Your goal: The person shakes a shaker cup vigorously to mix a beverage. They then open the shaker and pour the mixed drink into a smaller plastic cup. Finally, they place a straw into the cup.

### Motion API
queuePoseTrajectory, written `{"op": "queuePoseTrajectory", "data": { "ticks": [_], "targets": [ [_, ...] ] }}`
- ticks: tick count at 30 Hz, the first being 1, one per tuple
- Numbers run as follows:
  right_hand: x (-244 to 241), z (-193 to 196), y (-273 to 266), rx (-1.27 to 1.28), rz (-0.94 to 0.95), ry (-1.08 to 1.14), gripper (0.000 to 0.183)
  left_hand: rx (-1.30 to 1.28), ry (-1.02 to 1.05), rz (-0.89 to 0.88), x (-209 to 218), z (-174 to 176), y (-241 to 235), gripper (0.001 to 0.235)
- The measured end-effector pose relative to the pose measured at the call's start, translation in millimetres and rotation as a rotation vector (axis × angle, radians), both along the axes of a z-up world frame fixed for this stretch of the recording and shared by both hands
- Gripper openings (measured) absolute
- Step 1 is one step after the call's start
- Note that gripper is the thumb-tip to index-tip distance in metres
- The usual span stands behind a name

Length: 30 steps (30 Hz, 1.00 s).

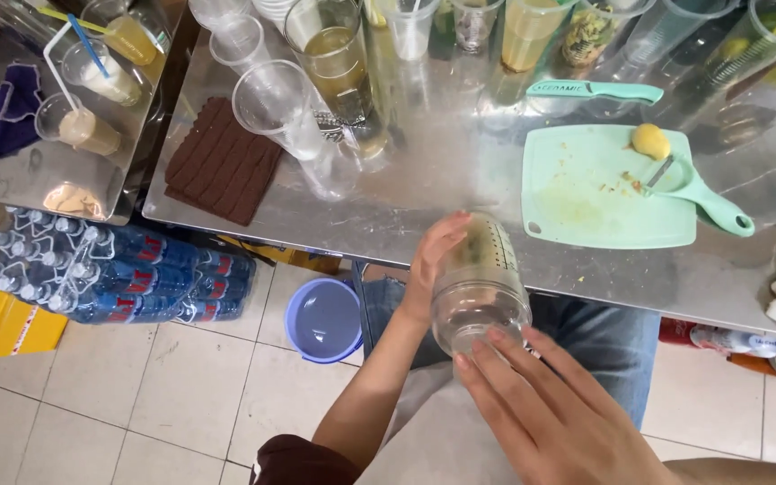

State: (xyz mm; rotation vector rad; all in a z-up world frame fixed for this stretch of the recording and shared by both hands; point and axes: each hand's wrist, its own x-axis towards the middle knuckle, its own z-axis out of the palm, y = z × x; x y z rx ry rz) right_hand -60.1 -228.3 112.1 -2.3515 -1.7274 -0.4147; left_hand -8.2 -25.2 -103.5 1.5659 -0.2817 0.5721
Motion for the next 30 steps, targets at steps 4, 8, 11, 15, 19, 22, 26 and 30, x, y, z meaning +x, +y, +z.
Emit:
{"op": "queuePoseTrajectory", "data": {
  "ticks": [4, 8, 11, 15, 19, 22, 26, 30],
  "targets": [
    [-0.8, -2.0, 1.9, 0.032, 0.044, -0.019, 0.041, 0.222, -0.214, 0.112, 6.1, -2.6, 1.6, 0.044],
    [0.2, 1.0, 8.2, 0.105, -0.002, -0.061, 0.042, 0.066, -0.147, 0.039, 4.5, -8.0, 3.9, 0.039],
    [-4.2, -1.4, -0.7, -0.122, -0.019, -0.222, 0.103, 0.075, -0.142, 0.032, 4.7, -16.9, 5.1, 0.039],
    [-15.7, 11.9, -7.1, -0.074, -0.011, -0.181, 0.072, -0.151, 0.014, -0.059, 18.0, -50.7, 18.3, 0.048],
    [-17.6, 16.8, -17.4, -0.039, -0.055, -0.199, 0.059, -1.501, 0.578, -0.846, 40.2, -97.7, 42.7, 0.039],
    [-14.6, 5.6, -23.6, -0.064, -0.095, -0.151, 0.09, 0.015, 0.747, 0.357, 19.9, 33.3, 3.4, 0.057],
    [-7.8, -16.3, -30.2, -0.044, -0.106, -0.153, 0.091, 0.055, 0.633, 0.392, 35.2, 83.2, 7.6, 0.058],
    [-9.8, -39.5, -40.1, -0.117, -0.192, -0.051, 0.095, 0.203, 0.42, 0.266, 47.1, 85.0, 18.1, 0.045]
  ]
}}
